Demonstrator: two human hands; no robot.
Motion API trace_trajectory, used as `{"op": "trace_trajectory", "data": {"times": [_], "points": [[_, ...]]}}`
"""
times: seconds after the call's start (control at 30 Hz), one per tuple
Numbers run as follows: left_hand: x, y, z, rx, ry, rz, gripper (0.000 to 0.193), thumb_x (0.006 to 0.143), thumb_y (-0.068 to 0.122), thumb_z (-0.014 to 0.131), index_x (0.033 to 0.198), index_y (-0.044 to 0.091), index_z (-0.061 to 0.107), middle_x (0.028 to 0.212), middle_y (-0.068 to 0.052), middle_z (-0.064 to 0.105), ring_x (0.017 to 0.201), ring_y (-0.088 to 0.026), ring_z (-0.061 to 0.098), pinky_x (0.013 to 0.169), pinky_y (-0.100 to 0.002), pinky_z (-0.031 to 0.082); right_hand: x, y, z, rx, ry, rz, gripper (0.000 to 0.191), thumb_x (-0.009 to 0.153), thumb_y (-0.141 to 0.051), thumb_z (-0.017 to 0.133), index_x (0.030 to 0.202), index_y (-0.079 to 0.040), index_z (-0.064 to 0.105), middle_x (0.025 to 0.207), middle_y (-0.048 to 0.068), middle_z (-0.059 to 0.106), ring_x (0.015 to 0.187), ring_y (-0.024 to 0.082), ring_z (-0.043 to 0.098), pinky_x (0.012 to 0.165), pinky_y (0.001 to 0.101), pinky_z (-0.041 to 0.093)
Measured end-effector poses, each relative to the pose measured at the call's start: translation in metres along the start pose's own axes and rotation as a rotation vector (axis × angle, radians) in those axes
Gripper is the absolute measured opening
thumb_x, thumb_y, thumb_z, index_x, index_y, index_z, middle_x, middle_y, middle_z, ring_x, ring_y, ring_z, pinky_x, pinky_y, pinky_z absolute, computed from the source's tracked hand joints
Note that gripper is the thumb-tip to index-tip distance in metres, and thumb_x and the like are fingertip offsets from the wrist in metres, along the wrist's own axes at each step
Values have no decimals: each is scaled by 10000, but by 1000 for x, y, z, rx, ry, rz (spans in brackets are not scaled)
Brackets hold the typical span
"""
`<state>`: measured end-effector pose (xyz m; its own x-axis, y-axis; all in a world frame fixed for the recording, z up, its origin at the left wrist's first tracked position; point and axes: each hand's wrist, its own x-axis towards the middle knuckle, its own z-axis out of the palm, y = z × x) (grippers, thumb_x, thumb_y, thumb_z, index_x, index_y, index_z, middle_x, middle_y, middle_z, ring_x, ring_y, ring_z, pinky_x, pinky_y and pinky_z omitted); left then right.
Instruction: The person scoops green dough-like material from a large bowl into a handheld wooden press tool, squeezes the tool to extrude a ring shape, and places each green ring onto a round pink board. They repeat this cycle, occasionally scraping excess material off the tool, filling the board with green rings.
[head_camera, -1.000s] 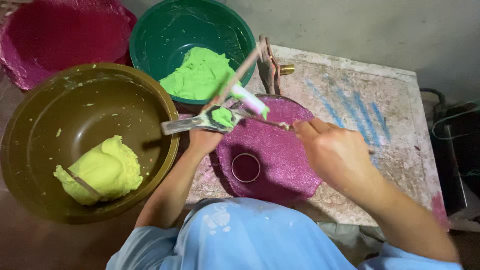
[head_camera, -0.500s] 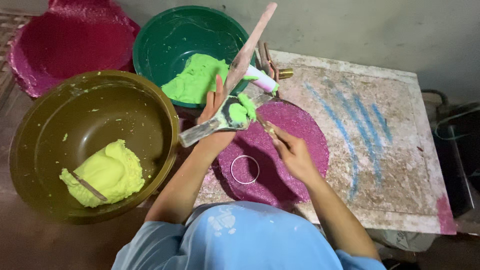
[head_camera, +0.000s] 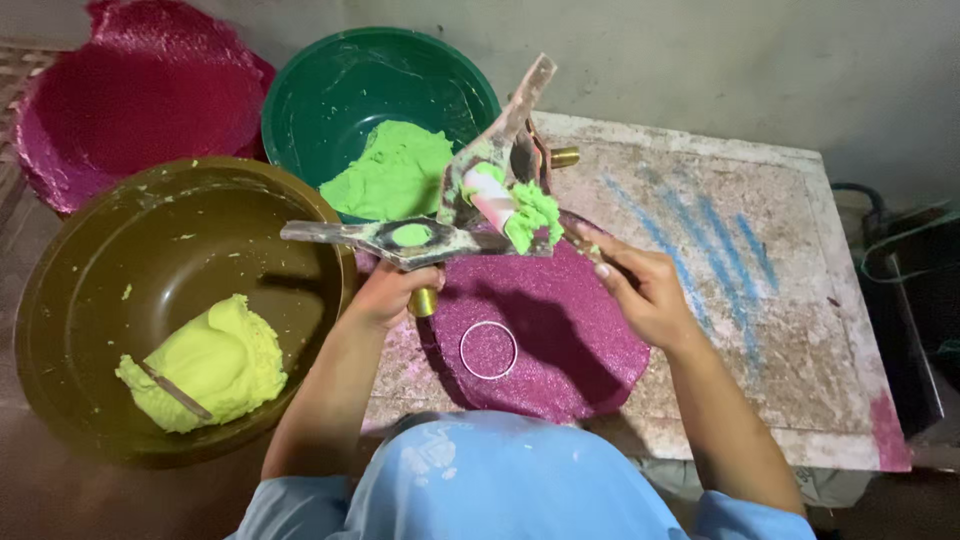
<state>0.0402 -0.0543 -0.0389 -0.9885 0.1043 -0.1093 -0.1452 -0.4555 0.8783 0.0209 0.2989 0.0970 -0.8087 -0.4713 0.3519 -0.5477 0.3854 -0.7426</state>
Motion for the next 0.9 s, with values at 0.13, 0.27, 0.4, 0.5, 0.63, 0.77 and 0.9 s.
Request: {"op": "trace_trajectory", "data": {"times": [0.13, 0.27, 0.4, 0.5, 0.63, 0.77, 0.9], "points": [[0, 2, 2, -48, 33, -24, 232, 787, -39, 687, 1012, 13, 666, 841, -99, 671, 766, -212, 651, 672, -369, 534, 6, 0, 15, -5, -18, 85, 444, 973, -34, 631, 1415, -72, 652, 716, 30, 591, 616, 80, 490, 587, 252, 422], [-7, 10, -2, -122, -25, 8, 239, 823, 9, 665, 1062, 14, 661, 863, -91, 655, 771, -195, 639, 682, -349, 539, 23, 8, 35, 58, -4, -21, 437, 1018, -30, 600, 1454, -46, 605, 957, 23, 677, 784, 78, 533, 722, 251, 458], [-25, 24, -8, -320, 39, 6, 334, 803, -13, 649, 1136, 13, 638, 995, -80, 647, 838, -178, 626, 714, -342, 546, 42, 31, 68, 55, -89, -166, 393, 1030, -49, 581, 1423, -63, 602, 1144, 94, 659, 1000, 153, 539, 852, 331, 446], [-39, 43, -18, -322, 242, 31, 345, 808, 9, 624, 1153, 15, 620, 989, -112, 641, 845, -223, 657, 741, -369, 585, 66, 44, 106, 55, -239, 41, 430, 1042, -104, 587, 1472, -107, 590, 982, 102, 655, 852, 149, 559, 746, 324, 472], [-60, 65, -34, -342, 304, 242, 444, 779, 20, 647, 1216, 59, 574, 1071, -50, 628, 888, -163, 628, 787, -369, 585, 146, 38, 150, 497, -505, 475, 530, 1077, -246, 475, 1561, -30, 468, 1026, 143, 651, 862, 212, 634, 765, 360, 508], [-84, 61, -27, -374, 66, 236, 414, 865, 61, 685, 1258, 0, 571, 1057, -86, 586, 899, -187, 602, 803, -365, 550, 192, -1, 171, 1013, -400, 215, 736, 1070, -486, 505, 1583, -47, 211, 1453, 190, 509, 1263, 279, 609, 1066, 410, 531], [-98, 35, 16, -636, -375, -40, 538, 844, 16, 685, 1372, 21, 581, 1037, -71, 626, 942, -157, 629, 808, -337, 564, 118, -47, 171, 1342, -340, -82, 931, 1037, -602, 576, 1625, -85, 71, 1579, 255, 395, 1356, 316, 553, 1120, 430, 513]]}}
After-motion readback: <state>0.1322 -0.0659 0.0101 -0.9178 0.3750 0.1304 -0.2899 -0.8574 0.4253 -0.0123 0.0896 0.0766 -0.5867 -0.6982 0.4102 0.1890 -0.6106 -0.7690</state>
